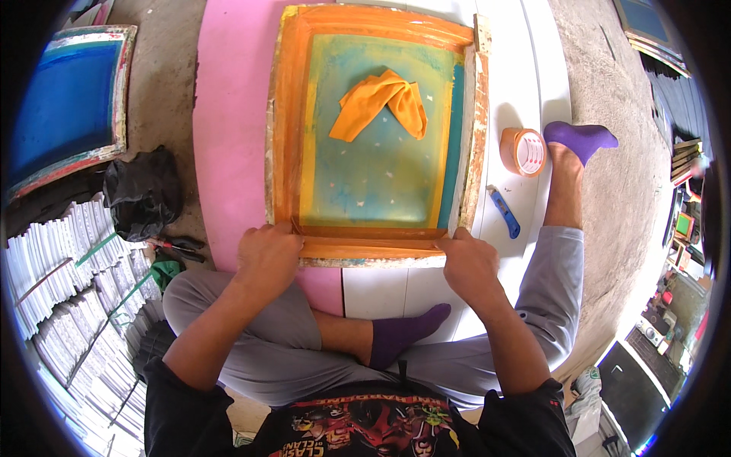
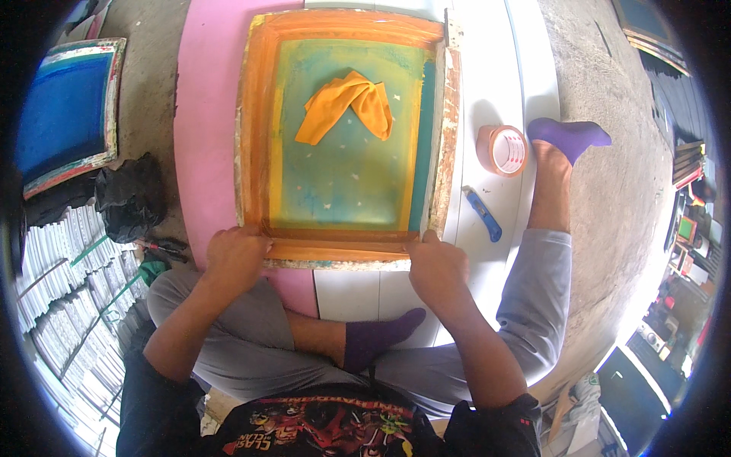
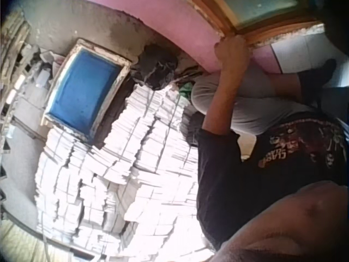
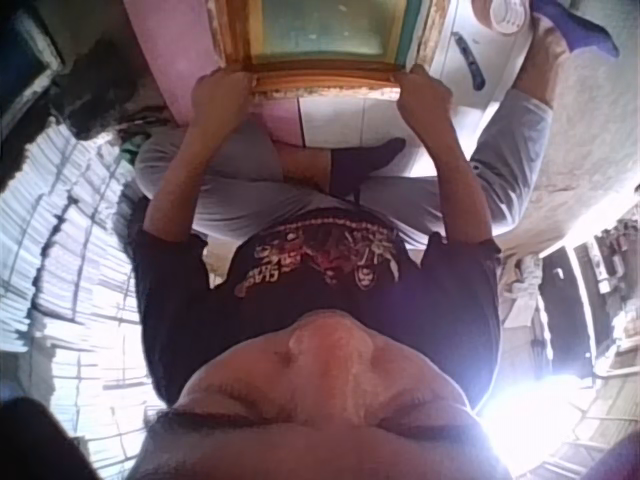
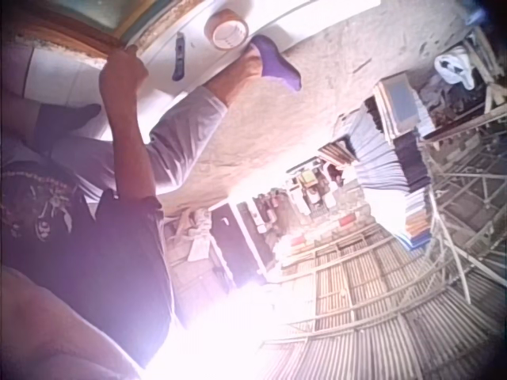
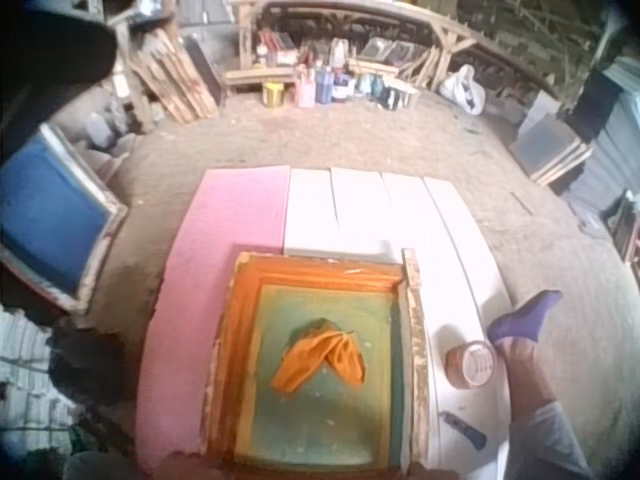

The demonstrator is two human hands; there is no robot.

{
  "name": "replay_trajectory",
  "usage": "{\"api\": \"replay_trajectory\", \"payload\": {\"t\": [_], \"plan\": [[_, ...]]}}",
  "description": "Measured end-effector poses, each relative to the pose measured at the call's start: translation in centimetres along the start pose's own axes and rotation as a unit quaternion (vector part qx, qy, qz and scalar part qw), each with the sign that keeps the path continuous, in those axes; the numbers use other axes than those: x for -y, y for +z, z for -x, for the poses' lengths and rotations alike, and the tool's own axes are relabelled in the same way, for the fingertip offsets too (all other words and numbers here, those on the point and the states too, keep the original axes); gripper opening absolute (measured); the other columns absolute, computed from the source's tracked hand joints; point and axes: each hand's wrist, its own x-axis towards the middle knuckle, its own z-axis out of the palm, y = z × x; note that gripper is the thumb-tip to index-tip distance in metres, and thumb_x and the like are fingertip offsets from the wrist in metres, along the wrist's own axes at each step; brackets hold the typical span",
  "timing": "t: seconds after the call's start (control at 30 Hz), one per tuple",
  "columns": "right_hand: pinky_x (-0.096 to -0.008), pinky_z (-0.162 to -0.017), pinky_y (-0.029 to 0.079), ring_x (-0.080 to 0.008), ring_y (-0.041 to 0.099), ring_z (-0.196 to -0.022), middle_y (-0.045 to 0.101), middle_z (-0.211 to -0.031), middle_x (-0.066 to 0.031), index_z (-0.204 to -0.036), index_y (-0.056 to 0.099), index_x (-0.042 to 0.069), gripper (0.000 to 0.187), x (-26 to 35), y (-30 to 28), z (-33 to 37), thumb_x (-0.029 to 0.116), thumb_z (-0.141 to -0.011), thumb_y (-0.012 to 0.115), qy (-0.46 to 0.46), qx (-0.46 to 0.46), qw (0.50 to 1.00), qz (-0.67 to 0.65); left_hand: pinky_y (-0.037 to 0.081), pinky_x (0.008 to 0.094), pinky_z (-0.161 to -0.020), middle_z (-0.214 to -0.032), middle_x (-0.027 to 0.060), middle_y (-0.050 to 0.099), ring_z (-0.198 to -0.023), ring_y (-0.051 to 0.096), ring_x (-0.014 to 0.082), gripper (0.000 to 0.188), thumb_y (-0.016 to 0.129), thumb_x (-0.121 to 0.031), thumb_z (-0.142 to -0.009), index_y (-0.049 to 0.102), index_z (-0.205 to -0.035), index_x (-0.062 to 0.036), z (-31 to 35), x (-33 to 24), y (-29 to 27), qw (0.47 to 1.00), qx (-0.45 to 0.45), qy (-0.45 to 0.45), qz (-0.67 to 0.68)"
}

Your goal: The person sits on the floor and applies orange tape around the edges of a screen printing frame. They repeatedly tear tape, press it along the frame edges, and smooth it down with their fingers. A yellow cloth rests on the screen surface during the process.

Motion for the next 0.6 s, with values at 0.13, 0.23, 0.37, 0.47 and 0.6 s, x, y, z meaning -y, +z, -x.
{"api": "replay_trajectory", "payload": {"t": [0.13,0.23,0.37,0.47,0.6], "plan": [[-0.0467,-0.08,0.059,-0.035,0.074,-0.088,0.069,-0.104,-0.0157,-0.117,0.08,0.016,0.039,0.2,0.4,-0.4,0.002,-0.087,0.06,0.003,0.009,0.999,0.037,0.058,0.0441,-0.074,-0.092,0.0106,0.071,-0.084,0.074,0.0294,0.013,0.077,-0.022,-0.086,0.083,-0.095,-0.0144,-0.2,-0.2,0.1,1.0,0.017,-0.001,-0.014],[-0.0462,-0.079,0.059,-0.0347,0.074,-0.088,0.069,-0.105,-0.0161,-0.118,0.08,0.016,0.039,0.3,0.4,-0.4,0.002,-0.087,0.06,-0.001,0.017,0.999,0.048,0.058,0.0438,-0.075,-0.093,0.0104,0.07,-0.085,0.075,0.0291,0.015,0.079,-0.025,-0.085,0.083,-0.096,-0.0143,-0.3,-0.3,-0.1,0.999,0.04,0.004,-0.022],[-0.0463,-0.078,0.059,-0.0351,0.074,-0.087,0.069,-0.106,-0.0162,-0.117,0.08,0.015,0.037,0.2,0.3,-0.3,0.003,-0.088,0.06,-0.011,0.017,0.999,0.049,0.059,0.0451,-0.075,-0.094,0.0115,0.071,-0.086,0.075,0.0309,0.017,0.079,-0.027,-0.086,0.082,-0.094,-0.0131,-0.6,-0.2,-0.4,0.998,0.061,0.006,-0.016],[-0.0474,-0.081,0.06,-0.0359,0.075,-0.093,0.067,-0.115,-0.0164,-0.11,0.079,0.01,0.027,0.4,-0.2,-0.3,0.007,-0.093,0.058,-0.011,0.033,0.998,0.043,0.059,0.0468,-0.075,-0.094,0.0134,0.072,-0.087,0.075,0.0331,0.014,0.077,-0.023,-0.087,0.082,-0.092,-0.0118,-1.0,-0.1,-0.1,0.997,0.079,-0.005,-0.017],[-0.048,-0.084,0.06,-0.0361,0.076,-0.096,0.067,-0.119,-0.0167,-0.104,0.079,0.008,0.024,0.3,-0.3,-0.4,0.01,-0.095,0.057,-0.017,0.034,0.999,0.039,0.06,0.0481,-0.075,-0.092,0.0161,0.074,-0.087,0.076,0.0358,0.012,0.072,-0.018,-0.089,0.081,-0.09,-0.0102,-1.6,0.1,-1.1,0.995,0.096,0.001,-0.006]]}}
